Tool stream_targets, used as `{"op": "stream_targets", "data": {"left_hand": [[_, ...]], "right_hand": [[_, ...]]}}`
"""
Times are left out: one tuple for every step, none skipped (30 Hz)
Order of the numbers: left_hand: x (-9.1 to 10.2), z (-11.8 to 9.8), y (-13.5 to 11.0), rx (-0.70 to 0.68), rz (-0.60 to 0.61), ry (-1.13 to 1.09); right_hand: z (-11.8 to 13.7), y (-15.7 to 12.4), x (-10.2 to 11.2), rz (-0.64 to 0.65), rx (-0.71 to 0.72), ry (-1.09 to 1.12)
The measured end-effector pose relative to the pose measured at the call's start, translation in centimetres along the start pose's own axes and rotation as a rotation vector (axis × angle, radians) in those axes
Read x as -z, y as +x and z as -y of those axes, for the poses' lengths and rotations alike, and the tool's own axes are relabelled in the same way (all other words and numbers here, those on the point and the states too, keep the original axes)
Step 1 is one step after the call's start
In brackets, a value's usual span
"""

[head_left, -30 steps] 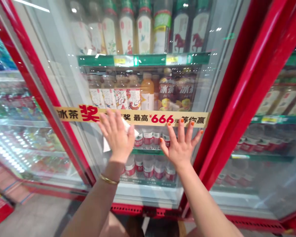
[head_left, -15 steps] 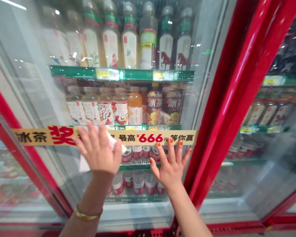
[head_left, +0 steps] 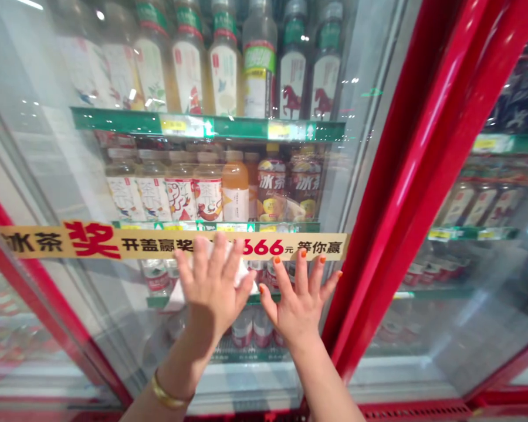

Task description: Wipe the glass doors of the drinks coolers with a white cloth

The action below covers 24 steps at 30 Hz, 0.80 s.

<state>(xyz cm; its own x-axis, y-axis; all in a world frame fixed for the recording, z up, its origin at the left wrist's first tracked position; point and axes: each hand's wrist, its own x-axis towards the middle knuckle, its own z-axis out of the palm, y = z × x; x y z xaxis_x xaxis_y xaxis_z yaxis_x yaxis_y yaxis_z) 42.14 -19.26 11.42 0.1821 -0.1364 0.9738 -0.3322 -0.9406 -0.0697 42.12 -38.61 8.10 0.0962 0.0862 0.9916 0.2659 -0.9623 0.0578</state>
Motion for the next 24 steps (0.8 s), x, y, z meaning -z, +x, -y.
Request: {"op": "stream_targets", "data": {"left_hand": [[-0.2,-0.2,-1.7,-0.083,0.023,0.008],[-0.2,0.1,-3.5,-0.125,0.036,0.021],[0.1,0.9,-5.0,-0.122,0.046,0.038],[0.6,2.1,-5.9,-0.074,0.044,0.061],[1.2,3.5,-6.1,0.01,0.03,0.086],[1.7,4.7,-5.6,0.112,0.002,0.108],[2.2,5.6,-4.5,0.212,-0.033,0.123],[2.4,6.1,-3.0,0.296,-0.07,0.128],[2.4,6.1,-1.4,0.351,-0.097,0.124],[2.2,5.6,0.0,0.363,-0.112,0.109],[1.9,4.8,0.9,0.339,-0.103,0.089],[1.4,3.8,1.2,0.292,-0.086,0.07],[1.0,2.8,0.9,0.234,-0.066,0.049],[0.6,2.0,0.0,0.174,-0.044,0.028],[0.3,1.5,-1.2,0.119,-0.022,0.009],[0.1,1.4,-2.5,0.077,-0.008,-0.005],[0.1,1.5,-3.5,0.06,0.002,-0.01],[0.2,1.8,-4.1,0.079,0.001,-0.006],[0.4,2.0,-4.1,0.134,-0.011,0.004],[0.6,2.0,-3.6,0.208,-0.031,0.014],[0.7,1.8,-2.6,0.276,-0.054,0.021],[0.7,1.2,-1.3,0.324,-0.077,0.025],[0.5,0.5,-0.1,0.311,-0.072,0.02],[0.1,-0.3,0.9,0.23,-0.054,0.019]], "right_hand": [[0.0,0.0,0.0,-0.001,-0.001,0.004],[0.0,0.0,0.0,-0.002,0.0,0.008],[-0.1,0.0,0.0,-0.004,0.004,0.014],[-0.1,0.0,0.0,-0.004,0.01,0.02],[-0.1,0.1,0.0,-0.006,0.016,0.026],[-0.1,0.1,-0.1,-0.011,0.021,0.03],[-0.1,0.1,-0.1,-0.016,0.023,0.031],[-0.1,0.1,-0.1,-0.021,0.021,0.028],[-0.1,0.2,-0.1,-0.024,0.02,0.024],[-0.1,0.2,-0.1,-0.023,0.018,0.02],[-0.1,0.2,0.0,-0.018,0.017,0.016],[0.0,0.1,0.0,-0.011,0.016,0.013],[0.0,0.1,0.0,-0.005,0.016,0.011],[0.0,0.1,0.1,0.0,0.015,0.006],[0.0,0.1,0.1,0.004,0.013,0.001],[0.0,0.1,0.1,0.005,0.01,-0.005],[0.0,0.1,0.0,0.004,0.007,-0.01],[0.0,0.1,-0.1,0.002,0.005,-0.014],[0.0,0.1,-0.1,-0.002,0.006,-0.016],[-0.1,0.0,-0.2,-0.009,0.008,-0.02],[-0.2,-0.1,-0.3,-0.014,0.011,-0.024],[-0.2,-0.2,-0.3,-0.017,0.013,-0.028],[-0.3,-0.3,-0.4,-0.015,0.015,-0.032],[-0.4,-0.4,-0.5,-0.009,0.015,-0.034]]}}
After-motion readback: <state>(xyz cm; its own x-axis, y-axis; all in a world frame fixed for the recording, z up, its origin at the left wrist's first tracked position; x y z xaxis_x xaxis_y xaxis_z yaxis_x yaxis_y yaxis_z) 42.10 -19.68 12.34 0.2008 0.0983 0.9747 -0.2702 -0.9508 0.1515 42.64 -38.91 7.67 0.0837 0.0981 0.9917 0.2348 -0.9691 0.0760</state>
